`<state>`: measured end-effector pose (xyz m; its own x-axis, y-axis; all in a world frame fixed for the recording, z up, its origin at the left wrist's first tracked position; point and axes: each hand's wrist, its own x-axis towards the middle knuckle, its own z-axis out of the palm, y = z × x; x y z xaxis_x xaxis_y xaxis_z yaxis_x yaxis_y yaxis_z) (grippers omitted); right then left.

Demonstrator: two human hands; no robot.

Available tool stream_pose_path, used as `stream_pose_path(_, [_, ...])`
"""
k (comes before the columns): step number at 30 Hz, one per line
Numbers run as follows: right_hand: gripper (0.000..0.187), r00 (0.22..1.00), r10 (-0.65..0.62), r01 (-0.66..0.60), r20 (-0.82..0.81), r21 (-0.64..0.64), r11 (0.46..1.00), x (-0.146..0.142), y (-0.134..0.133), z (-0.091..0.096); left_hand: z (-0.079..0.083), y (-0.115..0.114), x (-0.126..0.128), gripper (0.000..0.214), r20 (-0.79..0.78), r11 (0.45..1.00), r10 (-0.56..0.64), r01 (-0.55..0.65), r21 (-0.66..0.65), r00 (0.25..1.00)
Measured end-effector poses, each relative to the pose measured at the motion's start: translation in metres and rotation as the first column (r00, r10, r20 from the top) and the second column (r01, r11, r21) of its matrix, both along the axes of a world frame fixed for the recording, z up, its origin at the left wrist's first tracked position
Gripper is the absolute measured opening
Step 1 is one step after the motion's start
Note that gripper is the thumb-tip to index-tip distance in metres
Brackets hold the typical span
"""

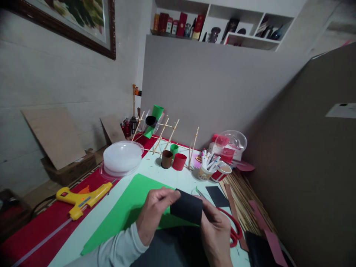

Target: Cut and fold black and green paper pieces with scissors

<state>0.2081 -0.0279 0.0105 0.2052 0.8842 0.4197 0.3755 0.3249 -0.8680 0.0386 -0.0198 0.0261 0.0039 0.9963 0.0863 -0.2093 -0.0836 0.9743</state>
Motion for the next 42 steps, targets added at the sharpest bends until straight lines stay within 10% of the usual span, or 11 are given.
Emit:
stream_pose_path(21, [0.016,0.931,0.244,-0.268,-0.271,-0.053,0.962,-0.01,-0.005,0.01,-0.006,0.009,-0.006,0.008,-0.136,0.978,0.048,-0.019,0.206,0.99])
stream_pose_path(31, [0.018,0.929,0.275,-0.291,-0.247,-0.032,0.956,-0.011,-0.003,0.006,-0.011,0.015,-0.003,0.013,-0.066,0.973,-0.222,0.226,0.055,0.973])
stream_pose_path(42, [0.026,0.931,0.347,-0.345,-0.109,0.036,0.938,0.014,0.019,0.013,-0.016,0.011,0.006,0.007,0.196,0.994,0.0,0.022,-0.109,0.981])
